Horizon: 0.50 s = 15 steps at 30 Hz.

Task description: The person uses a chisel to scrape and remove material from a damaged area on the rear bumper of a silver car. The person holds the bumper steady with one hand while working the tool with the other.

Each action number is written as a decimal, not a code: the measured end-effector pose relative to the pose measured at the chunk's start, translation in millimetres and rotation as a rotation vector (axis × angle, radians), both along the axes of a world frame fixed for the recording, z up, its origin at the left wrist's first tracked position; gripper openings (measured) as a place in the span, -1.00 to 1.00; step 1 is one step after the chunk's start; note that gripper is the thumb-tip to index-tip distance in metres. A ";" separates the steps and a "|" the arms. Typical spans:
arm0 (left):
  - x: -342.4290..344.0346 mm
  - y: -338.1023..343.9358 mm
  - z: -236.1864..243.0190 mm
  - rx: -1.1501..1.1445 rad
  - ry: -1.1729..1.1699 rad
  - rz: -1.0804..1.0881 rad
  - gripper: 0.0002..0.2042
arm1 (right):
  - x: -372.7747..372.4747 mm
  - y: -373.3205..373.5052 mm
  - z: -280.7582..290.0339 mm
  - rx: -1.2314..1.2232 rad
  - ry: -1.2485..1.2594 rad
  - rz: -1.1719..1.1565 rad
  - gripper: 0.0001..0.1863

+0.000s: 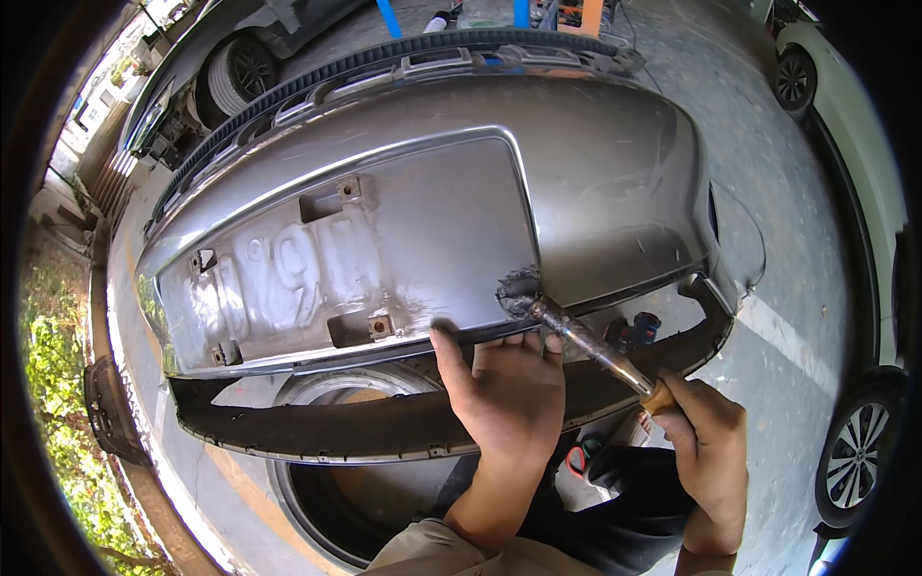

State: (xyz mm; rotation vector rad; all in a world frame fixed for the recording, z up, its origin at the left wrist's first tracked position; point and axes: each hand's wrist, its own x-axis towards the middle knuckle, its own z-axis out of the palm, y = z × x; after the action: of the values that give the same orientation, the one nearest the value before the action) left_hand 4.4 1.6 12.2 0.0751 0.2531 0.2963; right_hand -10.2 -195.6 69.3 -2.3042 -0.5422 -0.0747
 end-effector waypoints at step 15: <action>-2.0 1.4 -9.4 0.060 -0.069 -0.031 -0.44 | 5.9 -24.7 -2.8 0.072 0.103 -0.089 -0.66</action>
State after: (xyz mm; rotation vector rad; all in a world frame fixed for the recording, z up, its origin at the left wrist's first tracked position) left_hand 2.4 3.1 2.8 0.1277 0.1748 0.2752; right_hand -4.3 -220.2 66.5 -2.2478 -0.3784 -0.0175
